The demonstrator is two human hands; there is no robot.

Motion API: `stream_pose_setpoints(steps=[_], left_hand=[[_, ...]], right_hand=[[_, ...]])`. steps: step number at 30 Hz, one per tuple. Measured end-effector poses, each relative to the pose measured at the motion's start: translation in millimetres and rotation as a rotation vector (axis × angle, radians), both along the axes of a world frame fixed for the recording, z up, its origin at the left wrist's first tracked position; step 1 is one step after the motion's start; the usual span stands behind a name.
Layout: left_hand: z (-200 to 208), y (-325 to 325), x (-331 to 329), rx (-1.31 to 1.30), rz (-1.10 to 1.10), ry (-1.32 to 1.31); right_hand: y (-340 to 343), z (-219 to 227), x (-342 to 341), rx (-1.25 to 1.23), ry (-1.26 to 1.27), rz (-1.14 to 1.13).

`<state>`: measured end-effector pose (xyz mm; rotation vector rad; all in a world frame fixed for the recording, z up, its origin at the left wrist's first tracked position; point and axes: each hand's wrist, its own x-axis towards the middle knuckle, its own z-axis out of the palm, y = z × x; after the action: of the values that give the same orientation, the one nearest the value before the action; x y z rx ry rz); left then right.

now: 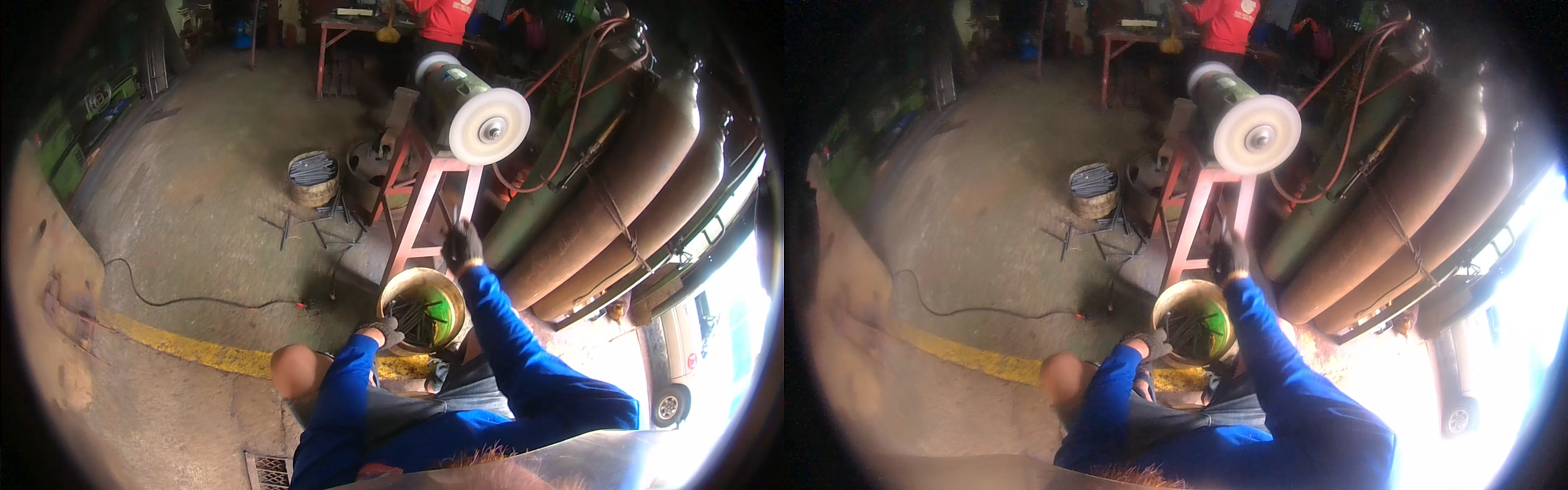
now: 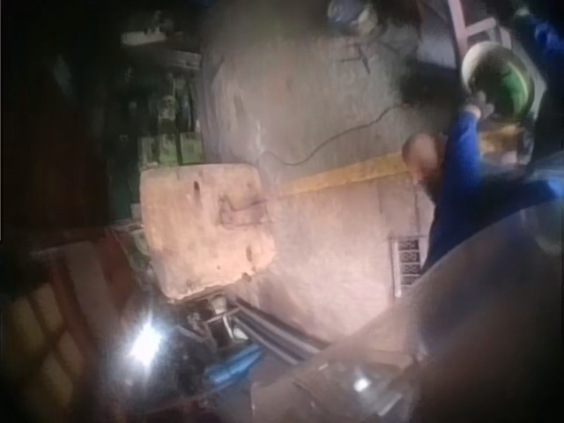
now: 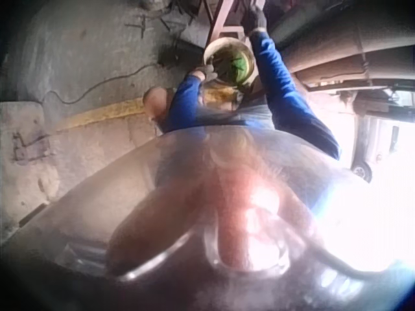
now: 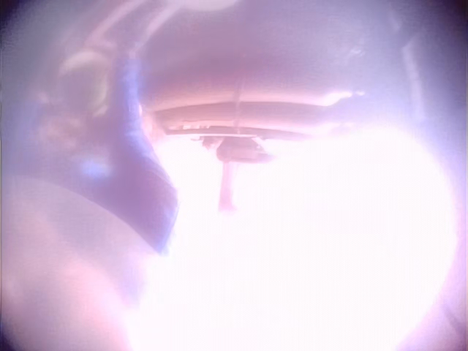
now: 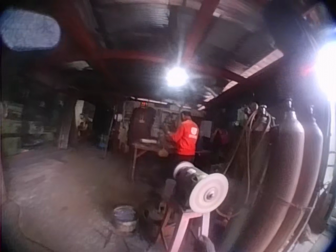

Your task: The person sits on the floor and repeatedly picks up metal rods from a bucket, grinding them against a bench grinder to create sparks. The person holds the rods with gloved hands and works on them one by one.

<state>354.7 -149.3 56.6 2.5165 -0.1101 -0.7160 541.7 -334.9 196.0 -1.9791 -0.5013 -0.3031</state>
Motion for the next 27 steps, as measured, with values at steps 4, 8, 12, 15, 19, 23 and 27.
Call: stream_pose_setpoints(steps=[4,8,12,15,19,23,27], left_hand=[[11,3,-5,0.056,-0.031,0.028],[56,-5,-23,0.033,0.000,0.070],[60,-9,-22,-0.001,0.057,0.055],[61,-3,-21,-0.011,0.070,0.057],[67,7,-35,-0.024,0.130,0.057],[76,-9,-23,-0.008,0.039,0.030],[27,1,-18,0.041,-0.008,0.002]], right_hand=[[-2,-68,-62,-0.383,-0.415,-0.001],[-5,-87,-133,0.000,0.240,0.150],[-32,-179,-103,-0.280,-0.047,0.159],[-29,-181,-103,-0.250,0.117,0.156],[-11,-144,-121,-0.479,-0.370,-0.011],[-33,-151,-82,0.046,0.232,0.146],[-1,-97,-88,0.472,0.608,0.108]])
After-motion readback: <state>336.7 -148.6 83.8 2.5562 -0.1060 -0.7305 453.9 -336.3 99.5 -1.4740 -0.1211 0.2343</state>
